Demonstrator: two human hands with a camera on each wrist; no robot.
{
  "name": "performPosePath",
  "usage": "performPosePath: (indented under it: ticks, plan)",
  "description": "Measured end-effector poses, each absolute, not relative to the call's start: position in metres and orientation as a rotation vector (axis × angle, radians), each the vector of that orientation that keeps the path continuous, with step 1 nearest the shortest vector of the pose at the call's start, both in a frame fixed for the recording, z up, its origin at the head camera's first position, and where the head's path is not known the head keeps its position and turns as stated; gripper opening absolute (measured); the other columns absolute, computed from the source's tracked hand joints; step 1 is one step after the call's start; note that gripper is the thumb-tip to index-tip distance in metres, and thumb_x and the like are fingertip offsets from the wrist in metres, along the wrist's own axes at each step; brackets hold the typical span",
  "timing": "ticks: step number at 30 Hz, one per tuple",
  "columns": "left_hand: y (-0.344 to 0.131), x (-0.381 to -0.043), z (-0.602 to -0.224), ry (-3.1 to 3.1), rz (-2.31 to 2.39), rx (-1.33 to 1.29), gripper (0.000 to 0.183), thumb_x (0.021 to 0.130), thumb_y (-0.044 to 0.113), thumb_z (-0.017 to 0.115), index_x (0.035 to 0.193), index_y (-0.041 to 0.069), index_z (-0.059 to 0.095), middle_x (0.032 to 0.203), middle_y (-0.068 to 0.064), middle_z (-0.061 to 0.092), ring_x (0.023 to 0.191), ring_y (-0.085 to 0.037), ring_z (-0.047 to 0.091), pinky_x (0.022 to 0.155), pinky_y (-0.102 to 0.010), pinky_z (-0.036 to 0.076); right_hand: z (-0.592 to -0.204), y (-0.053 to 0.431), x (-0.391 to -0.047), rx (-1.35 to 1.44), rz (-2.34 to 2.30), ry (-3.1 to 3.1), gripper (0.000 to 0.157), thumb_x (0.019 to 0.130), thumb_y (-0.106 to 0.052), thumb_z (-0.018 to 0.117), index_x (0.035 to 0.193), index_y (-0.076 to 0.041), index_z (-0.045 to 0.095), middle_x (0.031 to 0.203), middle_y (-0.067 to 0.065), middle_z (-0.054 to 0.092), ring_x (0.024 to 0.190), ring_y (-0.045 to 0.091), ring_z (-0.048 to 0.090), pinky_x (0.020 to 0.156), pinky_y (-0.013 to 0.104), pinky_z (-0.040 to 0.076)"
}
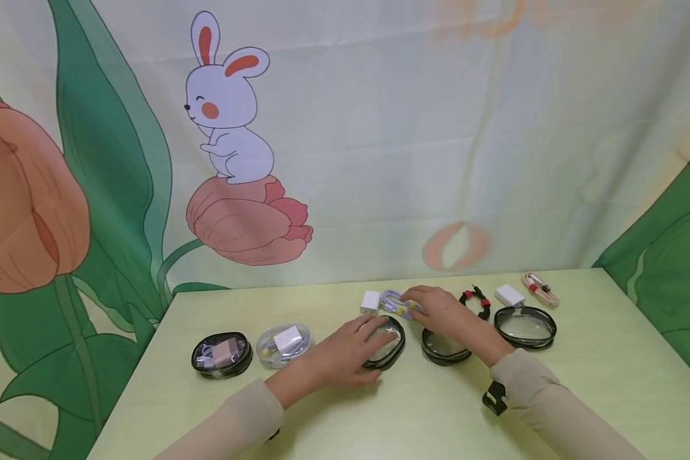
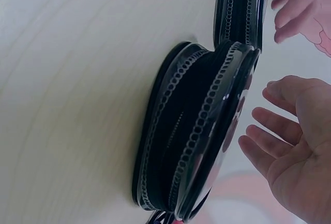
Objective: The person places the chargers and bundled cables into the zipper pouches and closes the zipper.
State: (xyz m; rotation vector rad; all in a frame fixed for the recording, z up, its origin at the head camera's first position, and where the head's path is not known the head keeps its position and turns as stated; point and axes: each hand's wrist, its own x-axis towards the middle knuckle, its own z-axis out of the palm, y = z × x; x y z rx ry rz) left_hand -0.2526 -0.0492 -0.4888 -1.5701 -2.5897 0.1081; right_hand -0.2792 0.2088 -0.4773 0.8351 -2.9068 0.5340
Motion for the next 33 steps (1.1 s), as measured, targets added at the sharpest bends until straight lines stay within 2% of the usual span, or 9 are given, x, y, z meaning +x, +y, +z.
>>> performPosePath:
  ticks: [4,6,8,11,14,18,22,27,33]
  plan:
    - [-0.052,-0.25,-0.487,-2.625,0.124,-1.701,0.07,0.096,0.033,0.059,0.158,0.013,0.033,0.165,-0.017,0.025,0.153,-0.036,0.023,0.123,-0.041,0.022,-0.48,0.207,-0.28,0.83,0.548,-2.923,0.03,0.101,-0.014,0.065,0.13,-0.004,0.064,0.134,0.018,0.063,0.109,0.033,0.067,0.088,0.047,0.056]
    - [-0.052,-0.249,-0.487,-2.64,0.142,-1.73,0.069,0.097,0.027,0.056,0.159,0.012,0.032,0.166,-0.017,0.024,0.153,-0.035,0.022,0.124,-0.04,0.021,-0.48,0.207,-0.281,0.837,0.554,-2.929,0.033,0.101,-0.015,0.065,0.132,-0.004,0.063,0.137,0.019,0.06,0.111,0.034,0.066,0.09,0.047,0.055]
    - [-0.052,-0.248,-0.487,-2.619,0.18,-1.736,0.066,0.098,0.026,0.054,0.158,0.011,0.033,0.165,-0.017,0.027,0.152,-0.034,0.026,0.122,-0.04,0.026,-0.481,0.206,-0.282,0.842,0.559,-2.944,0.036,0.101,-0.017,0.064,0.135,-0.004,0.062,0.141,0.02,0.057,0.114,0.035,0.065,0.092,0.049,0.054]
    - [-0.052,-0.248,-0.485,-2.561,0.246,-1.681,0.059,0.102,0.033,0.053,0.155,0.012,0.039,0.159,-0.017,0.037,0.144,-0.034,0.039,0.116,-0.042,0.037,-0.481,0.205,-0.284,0.826,0.565,-2.976,0.043,0.102,-0.023,0.064,0.141,-0.006,0.059,0.149,0.021,0.05,0.109,0.033,0.067,0.093,0.05,0.053]
    - [-0.052,-0.247,-0.483,-2.577,0.244,-1.603,0.059,0.103,0.047,0.054,0.151,0.015,0.045,0.153,-0.014,0.045,0.133,-0.031,0.049,0.107,-0.041,0.046,-0.482,0.204,-0.286,0.825,0.6,-3.007,0.048,0.102,-0.027,0.063,0.146,-0.007,0.055,0.153,0.022,0.045,0.113,0.035,0.065,0.096,0.051,0.052]
    - [-0.051,-0.249,-0.479,-2.673,0.203,-1.499,0.072,0.097,0.065,0.053,0.152,0.02,0.044,0.15,-0.007,0.045,0.129,-0.028,0.048,0.104,-0.042,0.048,-0.485,0.201,-0.289,0.852,0.628,-3.011,0.05,0.103,-0.027,0.063,0.148,-0.007,0.052,0.154,0.022,0.044,0.13,0.04,0.055,0.103,0.054,0.047]
    - [-0.05,-0.252,-0.48,-2.722,0.164,-1.472,0.083,0.092,0.074,0.051,0.157,0.025,0.036,0.159,-0.007,0.034,0.142,-0.033,0.036,0.112,-0.049,0.04,-0.487,0.199,-0.294,0.87,0.61,-2.989,0.051,0.102,-0.027,0.064,0.147,-0.007,0.053,0.152,0.023,0.046,0.13,0.042,0.054,0.104,0.055,0.046]
    - [-0.049,-0.259,-0.483,-2.727,0.146,-1.571,0.085,0.094,0.072,0.051,0.161,0.026,0.028,0.169,-0.009,0.018,0.153,-0.042,0.018,0.122,-0.051,0.024,-0.485,0.197,-0.298,0.847,0.61,-2.994,0.051,0.1,-0.028,0.066,0.145,-0.006,0.055,0.151,0.023,0.047,0.132,0.042,0.052,0.106,0.055,0.045]
    - [-0.05,-0.263,-0.483,-2.728,0.196,-1.667,0.081,0.096,0.064,0.052,0.163,0.027,0.024,0.17,-0.011,0.011,0.152,-0.045,0.017,0.122,-0.052,0.022,-0.482,0.193,-0.302,0.818,0.588,-3.049,0.055,0.099,-0.028,0.069,0.147,-0.006,0.052,0.152,0.022,0.046,0.133,0.041,0.051,0.106,0.055,0.045]
